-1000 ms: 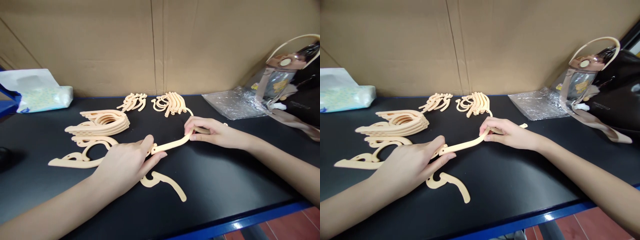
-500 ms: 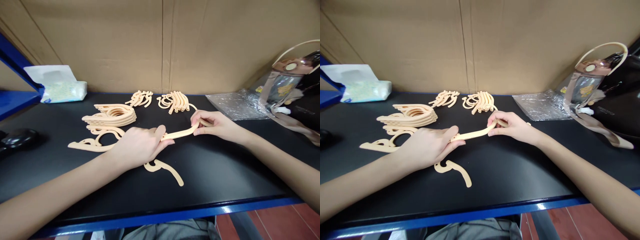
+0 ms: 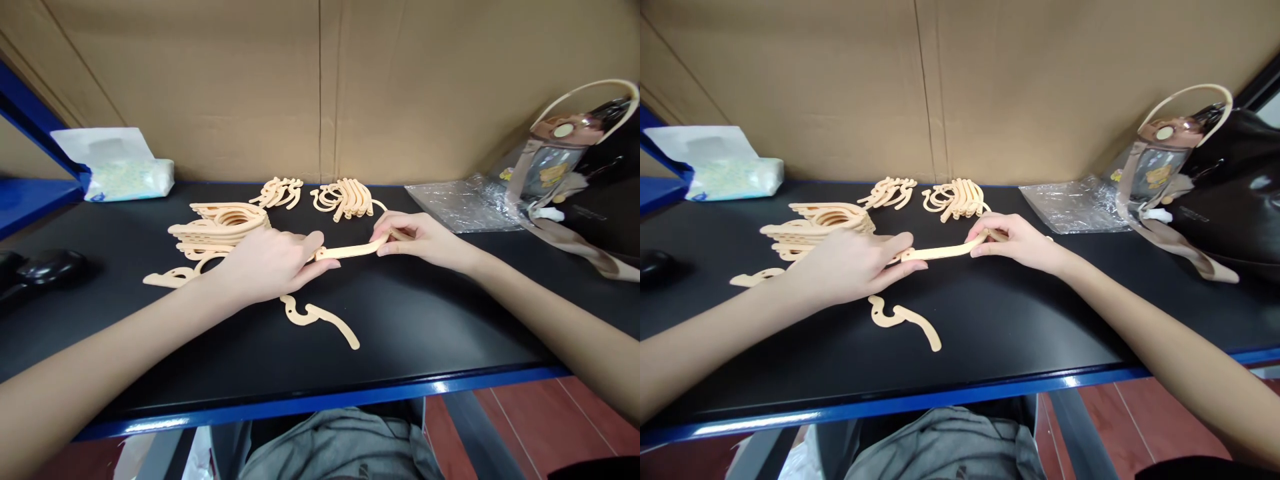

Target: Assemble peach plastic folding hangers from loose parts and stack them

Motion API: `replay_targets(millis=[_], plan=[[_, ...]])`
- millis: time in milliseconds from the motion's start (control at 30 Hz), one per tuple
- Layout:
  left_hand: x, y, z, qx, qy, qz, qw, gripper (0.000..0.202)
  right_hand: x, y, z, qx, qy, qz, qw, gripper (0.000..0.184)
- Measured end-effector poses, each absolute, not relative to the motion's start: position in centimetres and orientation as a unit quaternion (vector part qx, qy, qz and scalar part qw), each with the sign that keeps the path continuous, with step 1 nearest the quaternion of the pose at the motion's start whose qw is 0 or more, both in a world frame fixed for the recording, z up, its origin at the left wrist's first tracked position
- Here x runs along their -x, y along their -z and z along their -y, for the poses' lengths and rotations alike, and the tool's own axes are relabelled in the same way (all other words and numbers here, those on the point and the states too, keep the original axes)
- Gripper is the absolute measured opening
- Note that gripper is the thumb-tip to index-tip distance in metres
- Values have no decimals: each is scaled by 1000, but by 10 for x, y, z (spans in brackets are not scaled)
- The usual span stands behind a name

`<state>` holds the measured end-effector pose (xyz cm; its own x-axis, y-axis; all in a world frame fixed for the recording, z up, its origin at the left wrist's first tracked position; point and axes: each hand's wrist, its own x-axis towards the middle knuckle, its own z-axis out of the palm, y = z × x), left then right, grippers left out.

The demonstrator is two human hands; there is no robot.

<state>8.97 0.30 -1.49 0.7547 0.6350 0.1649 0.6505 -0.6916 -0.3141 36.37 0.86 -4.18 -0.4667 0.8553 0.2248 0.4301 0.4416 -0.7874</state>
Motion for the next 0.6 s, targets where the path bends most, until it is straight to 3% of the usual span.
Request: replay_targets(millis=[600], plan=[[-79, 18, -4, 929, 53, 317, 183, 38, -357, 44, -4, 379, -327, 791, 351, 19]])
